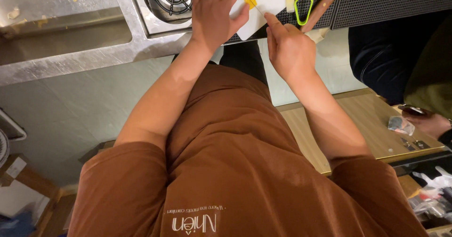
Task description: Slicing and arranging pieces of melon in a decorative bowl.
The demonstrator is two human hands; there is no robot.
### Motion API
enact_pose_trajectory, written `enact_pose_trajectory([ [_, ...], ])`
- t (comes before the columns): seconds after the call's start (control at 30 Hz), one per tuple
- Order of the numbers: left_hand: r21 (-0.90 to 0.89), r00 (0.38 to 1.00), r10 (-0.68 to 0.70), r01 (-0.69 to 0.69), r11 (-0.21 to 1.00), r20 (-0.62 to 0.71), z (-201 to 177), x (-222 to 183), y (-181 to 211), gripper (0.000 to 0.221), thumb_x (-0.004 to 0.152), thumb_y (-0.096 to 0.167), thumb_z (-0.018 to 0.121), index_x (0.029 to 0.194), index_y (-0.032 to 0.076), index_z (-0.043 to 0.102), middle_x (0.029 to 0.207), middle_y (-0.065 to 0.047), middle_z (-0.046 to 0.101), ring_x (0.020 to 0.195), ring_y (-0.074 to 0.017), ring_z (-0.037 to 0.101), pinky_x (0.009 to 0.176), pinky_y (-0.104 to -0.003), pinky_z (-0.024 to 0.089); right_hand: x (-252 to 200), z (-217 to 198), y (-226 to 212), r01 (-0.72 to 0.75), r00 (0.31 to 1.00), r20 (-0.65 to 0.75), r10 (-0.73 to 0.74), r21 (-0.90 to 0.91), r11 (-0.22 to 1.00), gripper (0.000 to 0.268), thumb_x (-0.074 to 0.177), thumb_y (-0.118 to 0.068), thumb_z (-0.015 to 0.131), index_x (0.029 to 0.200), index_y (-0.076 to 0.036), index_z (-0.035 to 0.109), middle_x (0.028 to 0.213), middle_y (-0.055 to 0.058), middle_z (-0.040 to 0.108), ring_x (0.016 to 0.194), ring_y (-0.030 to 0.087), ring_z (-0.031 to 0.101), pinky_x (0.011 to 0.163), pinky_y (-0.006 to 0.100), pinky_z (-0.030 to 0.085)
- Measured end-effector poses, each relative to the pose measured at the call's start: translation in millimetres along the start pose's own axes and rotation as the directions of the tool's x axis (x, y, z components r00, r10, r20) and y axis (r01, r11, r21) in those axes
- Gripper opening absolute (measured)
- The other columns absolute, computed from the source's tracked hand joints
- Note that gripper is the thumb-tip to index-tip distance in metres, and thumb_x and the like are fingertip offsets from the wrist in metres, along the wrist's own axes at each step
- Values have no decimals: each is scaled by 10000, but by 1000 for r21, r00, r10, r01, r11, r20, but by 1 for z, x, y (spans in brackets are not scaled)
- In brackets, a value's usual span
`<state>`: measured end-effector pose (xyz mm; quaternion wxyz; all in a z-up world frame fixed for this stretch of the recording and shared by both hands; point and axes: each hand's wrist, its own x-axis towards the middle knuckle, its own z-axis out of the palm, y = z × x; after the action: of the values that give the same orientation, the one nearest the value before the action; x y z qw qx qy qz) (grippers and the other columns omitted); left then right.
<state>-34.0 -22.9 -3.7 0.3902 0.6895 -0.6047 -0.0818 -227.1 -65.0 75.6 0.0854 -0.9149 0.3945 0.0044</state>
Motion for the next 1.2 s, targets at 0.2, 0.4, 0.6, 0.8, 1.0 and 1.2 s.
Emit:
enact_pose_trajectory([
  [0.2, 27, 1000, -18, 17, 999, 26, -1, -1, 2, 317, 776, 219, 887, 949, 119, 642, 1046, -45, 574, 961, -268, 533, 958, -411, 384, 1, 1, 3, 16, 1000, 3, -16, -48, 999, 300, 1021, -156, 712, 1319, -151, 749, 743, 34, 640, 521, 250, 579, 459, 371, 461],
  [0.4, 37, 997, -13, 10, 999, 72, -3, 0, 3, 359, 812, 224, 855, 1073, 103, 640, 1094, -50, 600, 1000, -264, 546, 973, -421, 380, 1, 0, 4, 22, 999, 28, -20, -83, 996, 302, 1025, -181, 703, 1323, -149, 747, 746, 28, 639, 512, 256, 579, 443, 370, 457],
  [0.6, 19, 997, -20, 19, 1000, 70, 1, -4, 2, 325, 827, 208, 863, 1077, 145, 665, 1108, -70, 563, 993, -288, 540, 993, -442, 377, 1, -1, 5, 32, 999, 32, -29, -86, 996, 311, 1018, -167, 711, 1327, -142, 743, 747, 25, 628, 510, 247, 567, 448, 366, 456],
  [0.8, 32, 1000, -3, 3, 999, 23, 0, -2, 5, 266, 802, 208, 870, 994, 156, 693, 1026, -68, 539, 918, -280, 511, 925, -431, 398, 6, -3, 4, 53, 998, 48, -48, -108, 993, 287, 1026, -174, 687, 1305, -131, 740, 743, 28, 652, 508, 254, 581, 444, 372, 462],
  [1.0, 95, 1000, -17, 16, 995, 13, 2, -1, 10, 222, 794, 205, 843, 954, 154, 697, 1030, -78, 549, 926, -300, 509, 918, -440, 406, 8, -1, 9, 99, 994, 67, -88, -175, 980, 281, 1036, -196, 659, 1298, -142, 742, 728, 21, 650, 486, 252, 578, 441, 360, 471],
  [1.2, 113, 999, -38, 36, 993, 11, 1, 1, 15, 216, 787, 199, 835, 943, 146, 695, 1004, -68, 558, 908, -284, 521, 939, -418, 392, 4, 2, 18, 128, 991, 66, -119, -169, 977, 287, 1041, -198, 680, 1320, -155, 728, 741, 15, 624, 470, 254, 548, 423, 364, 458],
])
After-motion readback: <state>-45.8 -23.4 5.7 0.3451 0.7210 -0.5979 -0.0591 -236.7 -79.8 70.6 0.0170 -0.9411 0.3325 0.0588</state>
